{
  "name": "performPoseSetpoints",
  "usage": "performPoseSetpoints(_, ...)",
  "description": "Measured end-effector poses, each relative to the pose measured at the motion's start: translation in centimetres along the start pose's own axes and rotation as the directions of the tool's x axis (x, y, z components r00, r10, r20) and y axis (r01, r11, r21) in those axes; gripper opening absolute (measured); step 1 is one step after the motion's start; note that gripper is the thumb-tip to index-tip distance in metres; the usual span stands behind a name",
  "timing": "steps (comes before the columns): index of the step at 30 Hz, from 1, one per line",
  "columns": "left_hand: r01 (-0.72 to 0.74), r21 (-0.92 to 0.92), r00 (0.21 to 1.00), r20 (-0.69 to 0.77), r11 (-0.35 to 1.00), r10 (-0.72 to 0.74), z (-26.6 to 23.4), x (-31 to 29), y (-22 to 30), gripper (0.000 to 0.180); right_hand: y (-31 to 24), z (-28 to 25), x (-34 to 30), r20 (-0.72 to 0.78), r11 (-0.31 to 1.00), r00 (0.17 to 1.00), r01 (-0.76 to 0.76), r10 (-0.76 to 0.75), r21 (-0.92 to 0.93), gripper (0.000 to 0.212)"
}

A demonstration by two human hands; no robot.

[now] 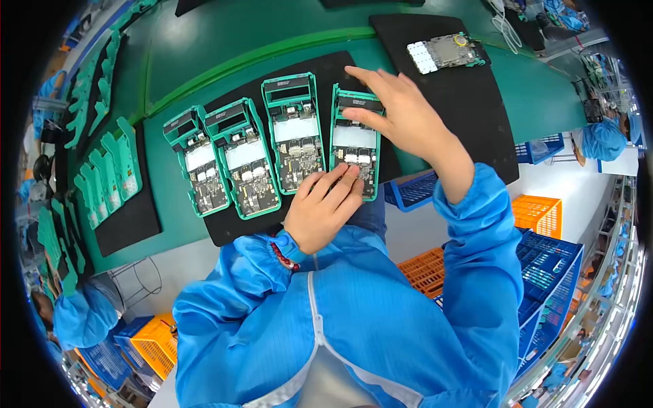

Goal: The person assembles electronic components into handheld device housings by hand, taking circuit boards and electronic connectors from foam trays and plastic bins and inserting them into the housings.

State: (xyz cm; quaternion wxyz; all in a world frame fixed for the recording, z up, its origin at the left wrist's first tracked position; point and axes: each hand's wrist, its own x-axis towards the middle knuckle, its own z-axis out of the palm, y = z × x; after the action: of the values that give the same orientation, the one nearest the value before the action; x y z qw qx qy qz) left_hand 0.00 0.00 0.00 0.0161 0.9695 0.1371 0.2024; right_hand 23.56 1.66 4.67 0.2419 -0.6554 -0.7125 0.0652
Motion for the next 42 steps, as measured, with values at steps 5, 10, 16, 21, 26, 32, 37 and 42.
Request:
performPoseSetpoints(5, 0.158, -0.236, 0.987, 0.068, 0.959, -0.146, -2.3, 2.8, 0.1, 0.065, -2.3, 0.0, -2.1, -0.146, 0.854, 0.954, -0.158, 0.262, 0.496, 0.054)
performPoseSetpoints(10, 0.007, -0.132, 0.999, -0.038, 0.991, -0.012, -1.2, 1.0, -0.6, 0.045, -3.2, -0.3, -4.6, -0.222, 0.849, 0.933, -0.136, 0.283, 0.51, 0.046)
performPoseSetpoints(16, 0.106, -0.228, 0.994, 0.025, 0.968, -0.103, -1.3, 1.0, -0.7, 0.068, -2.9, -1.0, -6.6, -0.24, 0.906, 0.939, -0.133, 0.245, 0.402, 0.037)
performPoseSetpoints(21, 0.032, -0.182, 0.999, 0.01, 0.983, -0.031, -1.0, 0.6, -1.0, 0.065, -3.0, 0.1, -4.9, -0.25, 0.873, 0.935, -0.107, 0.25, 0.475, 0.047)
performPoseSetpoints(26, 0.02, -0.15, 0.998, -0.064, 0.988, -0.029, -0.9, 0.4, -0.4, 0.06, -2.5, 0.5, -1.5, -0.219, 0.98, 0.976, 0.05, -0.007, 0.193, 0.044)
performPoseSetpoints(32, -0.029, -0.05, 0.998, -0.057, 0.998, 0.026, -0.8, -0.7, -0.8, 0.044, -3.1, 0.8, -0.3, -0.198, 0.991, 0.977, 0.095, -0.076, 0.089, 0.039)
performPoseSetpoints(37, -0.03, -0.074, 0.998, -0.059, 0.997, 0.026, -0.7, -0.9, -1.3, 0.044, -2.8, 2.0, 0.0, -0.296, 0.988, 0.954, -0.003, -0.044, -0.157, 0.031)
performPoseSetpoints(42, -0.041, -0.011, 0.996, -0.074, 0.999, 0.04, -0.7, -0.4, -1.5, 0.046, -1.5, 2.5, 0.1, -0.215, 0.983, 0.977, -0.052, 0.013, -0.178, 0.039)
